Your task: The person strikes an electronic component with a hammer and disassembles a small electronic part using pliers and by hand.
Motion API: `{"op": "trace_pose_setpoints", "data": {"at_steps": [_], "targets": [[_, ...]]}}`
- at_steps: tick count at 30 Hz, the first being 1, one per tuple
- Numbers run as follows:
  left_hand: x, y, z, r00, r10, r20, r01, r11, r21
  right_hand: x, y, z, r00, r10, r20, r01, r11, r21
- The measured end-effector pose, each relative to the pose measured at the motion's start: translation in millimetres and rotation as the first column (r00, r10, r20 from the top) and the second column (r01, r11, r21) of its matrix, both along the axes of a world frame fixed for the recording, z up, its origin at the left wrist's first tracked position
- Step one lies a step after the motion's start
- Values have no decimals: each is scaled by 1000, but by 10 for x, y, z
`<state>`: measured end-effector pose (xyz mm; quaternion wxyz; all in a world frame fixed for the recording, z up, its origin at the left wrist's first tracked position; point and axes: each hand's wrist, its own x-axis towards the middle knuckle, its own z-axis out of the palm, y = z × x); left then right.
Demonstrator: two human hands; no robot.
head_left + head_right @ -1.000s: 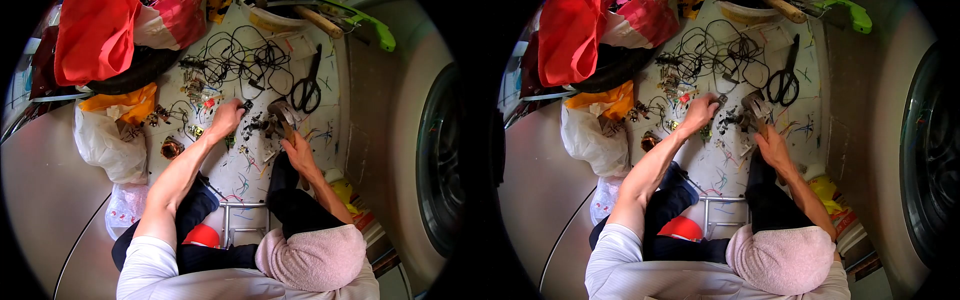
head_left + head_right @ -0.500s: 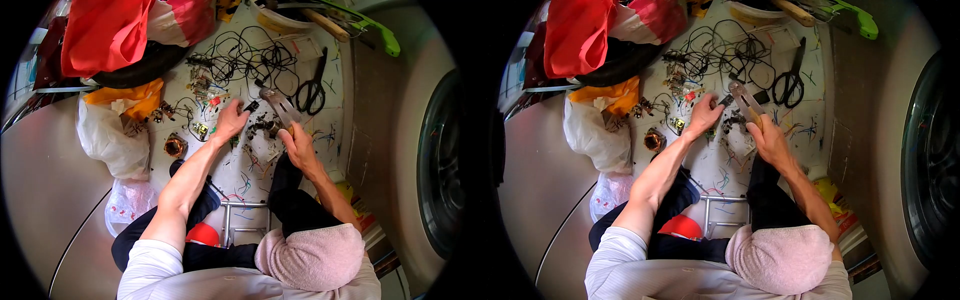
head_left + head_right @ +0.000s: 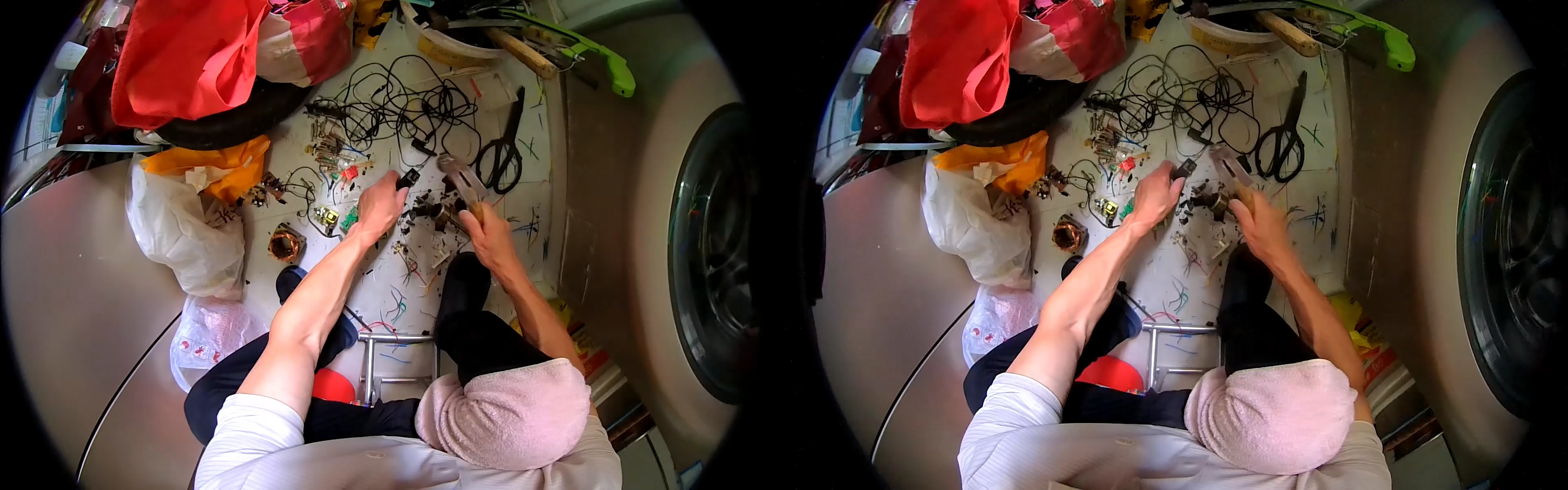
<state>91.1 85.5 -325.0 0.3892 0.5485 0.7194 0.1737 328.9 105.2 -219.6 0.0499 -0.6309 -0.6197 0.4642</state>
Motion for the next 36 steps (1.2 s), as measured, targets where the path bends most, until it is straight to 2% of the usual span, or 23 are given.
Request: {"op": "trace_pose_setpoints", "data": {"at_steps": [1,3,5,6,7,10,12,13,15,17,19,20,21,23,25,27,29,31,32,35,36], "targets": [[8,-5,15,1000,-1,2,1,1000,-1,82,-30,18,999,-47,16,46,998,38],[46,-56,44,997,-56,-48,62,990,126,278,-156,34,994,-102,44,100,994,37],[69,1,75,990,-94,-106,106,988,111,533,-321,-114,964,-166,206,139,981,138],[84,28,98,987,-109,-116,120,988,98,697,-443,-231,967,-177,182,136,967,216],[96,61,64,984,-123,-129,135,987,91,803,-521,-293,965,-181,189,141,969,204],[128,157,-3,975,-168,-147,187,974,130,1125,-715,-437,918,-116,378,16,966,257],[104,154,10,971,-193,-142,213,966,146,1327,-831,-581,911,-123,393,12,962,274],[113,175,32,981,-136,-138,154,979,133,1350,-778,-649,908,-132,397,-4,946,325],[60,216,36,1000,18,-6,-18,1000,19,1388,-747,-704,906,-127,403,17,964,264],[9,175,36,962,214,171,-200,975,-94,1423,-645,-704,901,-122,416,35,977,211],[-25,137,178,822,410,397,-295,901,-318,1376,-669,-691,906,-103,410,2,971,241],[-42,131,262,768,453,452,-286,875,-391,1343,-672,-671,905,-114,411,12,970,242],[-80,71,236,698,462,547,-274,878,-392,1310,-674,-628,898,-113,425,-26,951,308],[-102,14,343,684,504,526,-276,848,-453,1337,-856,-511,867,-154,474,-35,929,368],[-232,10,314,644,500,579,-160,829,-537,1427,-1170,-466,950,-190,249,63,894,444],[-222,66,606,648,481,590,-148,840,-522,1514,-1635,-304,945,-228,236,109,896,431],[-261,107,807,593,506,626,-162,837,-523,1573,-2183,-123,948,-230,221,137,919,369],[-223,159,1119,585,500,638,-179,847,-500,1725,-2816,-117,956,-222,190,165,947,275],[-259,180,1162,563,485,669,-161,858,-487,1763,-3025,-21,955,-216,202,188,971,149],[-168,188,1513,552,472,687,-202,875,-439,1870,-3621,-45,883,-257,393,283,959,-8],[-209,205,1543,554,430,713,-162,896,-414,1948,-3738,-131,883,-265,387,289,957,-4]]}}
